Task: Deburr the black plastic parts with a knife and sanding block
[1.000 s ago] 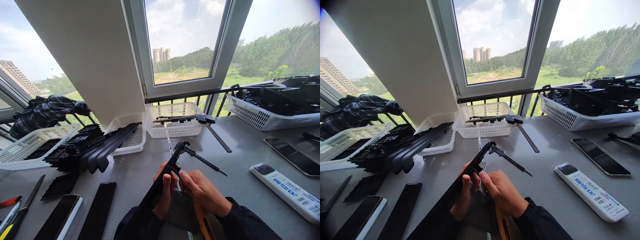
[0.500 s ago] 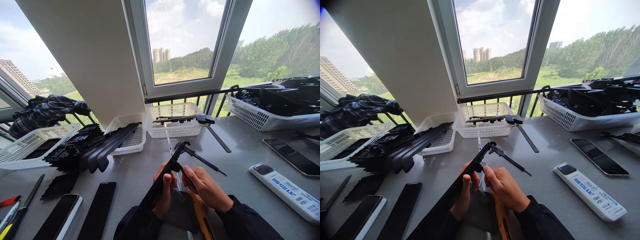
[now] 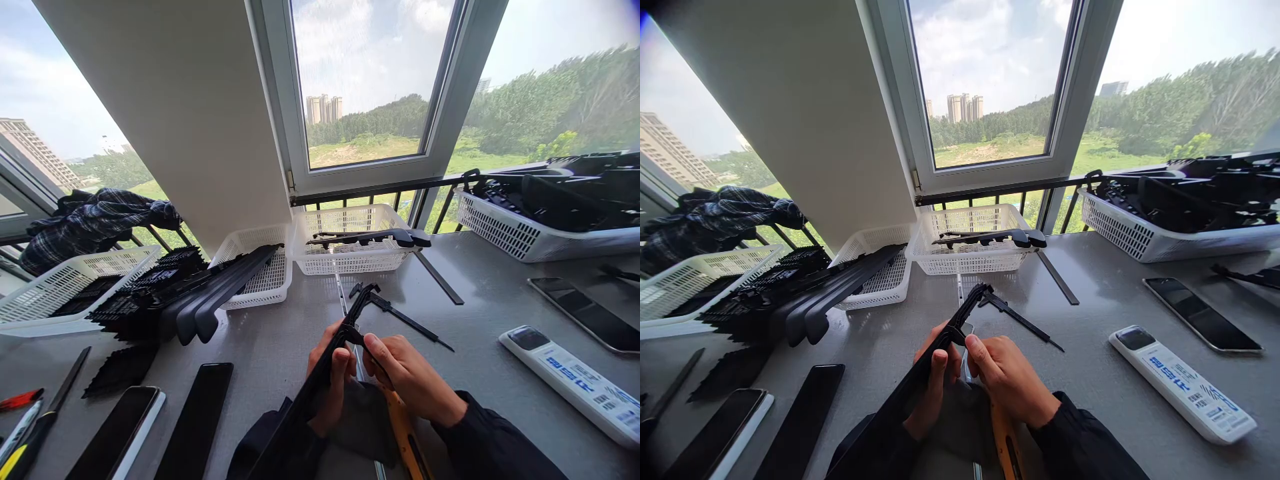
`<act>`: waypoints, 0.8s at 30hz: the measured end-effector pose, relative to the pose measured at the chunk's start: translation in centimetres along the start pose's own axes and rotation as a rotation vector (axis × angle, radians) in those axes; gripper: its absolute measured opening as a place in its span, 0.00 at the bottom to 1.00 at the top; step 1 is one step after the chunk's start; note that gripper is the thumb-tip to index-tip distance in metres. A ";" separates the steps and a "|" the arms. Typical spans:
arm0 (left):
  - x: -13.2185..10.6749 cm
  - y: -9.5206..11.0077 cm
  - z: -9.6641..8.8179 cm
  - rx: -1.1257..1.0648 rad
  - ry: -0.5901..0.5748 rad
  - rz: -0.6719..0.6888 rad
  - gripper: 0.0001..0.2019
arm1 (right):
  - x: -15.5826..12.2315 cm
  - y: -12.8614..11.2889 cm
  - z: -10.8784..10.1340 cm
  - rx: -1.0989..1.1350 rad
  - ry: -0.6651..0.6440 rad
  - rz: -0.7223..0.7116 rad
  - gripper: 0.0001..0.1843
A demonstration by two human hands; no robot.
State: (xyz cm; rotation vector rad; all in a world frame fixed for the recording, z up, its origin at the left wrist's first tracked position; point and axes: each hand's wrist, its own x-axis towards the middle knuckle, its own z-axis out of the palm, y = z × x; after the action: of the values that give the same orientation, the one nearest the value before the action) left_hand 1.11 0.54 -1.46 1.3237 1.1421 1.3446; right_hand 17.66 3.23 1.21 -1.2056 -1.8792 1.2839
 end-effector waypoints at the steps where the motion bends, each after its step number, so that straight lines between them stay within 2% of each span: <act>1: 0.0 -0.1 0.0 0.008 -0.003 0.004 0.42 | 0.0 0.0 0.0 -0.005 -0.004 -0.005 0.45; 10: -0.2 -0.3 -0.5 0.097 -0.091 0.026 0.43 | 0.0 -0.2 0.0 0.071 -0.016 0.028 0.44; 17: -0.4 0.2 -0.4 0.130 -0.059 0.025 0.46 | -0.1 -0.2 0.1 0.109 -0.018 0.050 0.45; 24: -0.1 -0.2 -0.6 0.157 -0.085 0.043 0.47 | -0.1 0.3 0.1 0.169 -0.018 0.086 0.45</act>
State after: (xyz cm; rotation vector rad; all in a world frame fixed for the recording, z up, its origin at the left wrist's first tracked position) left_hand 0.46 0.42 -1.68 1.5120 1.1862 1.2366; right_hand 17.76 3.21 0.88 -1.2002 -1.7092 1.4723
